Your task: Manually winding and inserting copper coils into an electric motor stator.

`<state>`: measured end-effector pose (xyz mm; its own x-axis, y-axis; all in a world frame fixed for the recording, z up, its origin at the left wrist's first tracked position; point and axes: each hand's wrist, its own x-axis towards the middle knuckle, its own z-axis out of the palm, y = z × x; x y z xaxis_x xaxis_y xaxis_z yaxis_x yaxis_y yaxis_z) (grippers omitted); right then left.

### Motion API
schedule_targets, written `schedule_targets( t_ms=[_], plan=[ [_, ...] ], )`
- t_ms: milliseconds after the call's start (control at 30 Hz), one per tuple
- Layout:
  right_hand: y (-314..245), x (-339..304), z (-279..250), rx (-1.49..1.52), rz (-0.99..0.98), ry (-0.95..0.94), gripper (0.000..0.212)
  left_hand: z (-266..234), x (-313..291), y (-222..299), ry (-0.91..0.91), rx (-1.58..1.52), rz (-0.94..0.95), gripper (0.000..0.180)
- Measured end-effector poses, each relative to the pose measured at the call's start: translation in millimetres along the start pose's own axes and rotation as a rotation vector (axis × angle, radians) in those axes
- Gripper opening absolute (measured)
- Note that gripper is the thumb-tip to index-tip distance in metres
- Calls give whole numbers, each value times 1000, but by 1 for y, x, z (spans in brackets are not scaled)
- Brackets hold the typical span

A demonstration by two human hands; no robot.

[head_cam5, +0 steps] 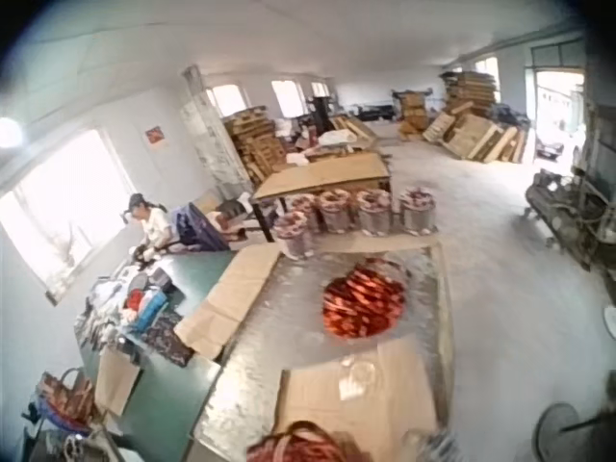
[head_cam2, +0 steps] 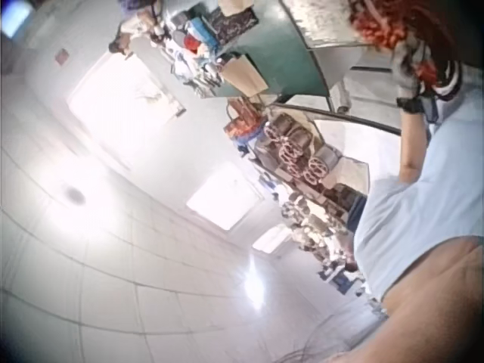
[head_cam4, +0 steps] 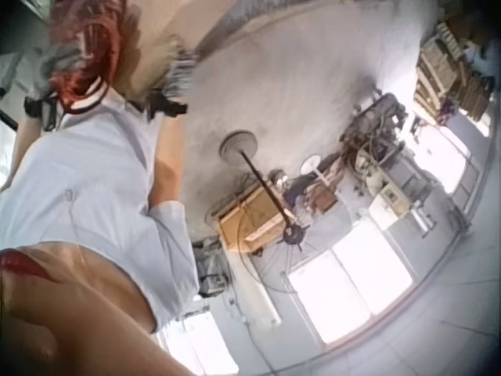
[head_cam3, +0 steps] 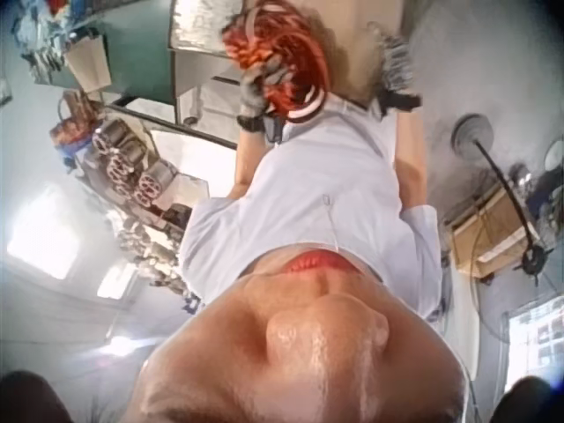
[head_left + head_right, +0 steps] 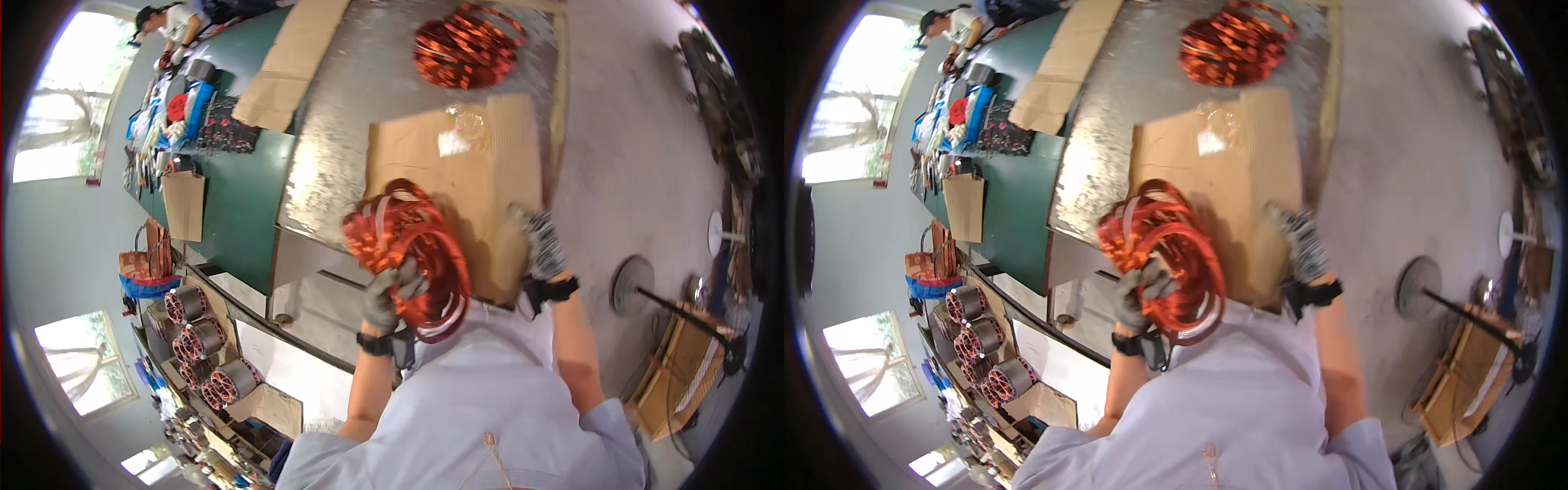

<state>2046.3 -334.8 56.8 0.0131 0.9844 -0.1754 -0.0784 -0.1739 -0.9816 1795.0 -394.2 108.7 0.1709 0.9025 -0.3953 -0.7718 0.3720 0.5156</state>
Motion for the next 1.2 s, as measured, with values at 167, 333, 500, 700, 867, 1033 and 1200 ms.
schedule_targets(
  t_ms=[167, 333, 500, 700, 867, 1033, 1200],
  plan=[
    [61, -18, -238, 167, 242, 300, 32, 14, -77, -45, 29, 14, 252, 36],
    [215, -85, -376, 17, 439, 492, 35, 33, -127, -117, 135, -30, 371, 29],
    [281, -68, -365, 306, 459, 213, 32, 40, -189, -184, 356, -386, 467, 22],
    [256, 42, -243, -308, 241, -348, 46, 50, -248, -256, 430, -493, 570, 8],
    [281, 73, -189, -471, 453, -242, 53, 81, -300, -308, 715, -477, 738, 12],
    [478, 73, -364, -1832, -342, -868, 52, 72, -381, -366, 684, -693, 992, 15],
    [489, -97, -318, -1282, -885, -1346, 28, 43, -441, -436, 829, -721, 1085, 30]
  ],
)
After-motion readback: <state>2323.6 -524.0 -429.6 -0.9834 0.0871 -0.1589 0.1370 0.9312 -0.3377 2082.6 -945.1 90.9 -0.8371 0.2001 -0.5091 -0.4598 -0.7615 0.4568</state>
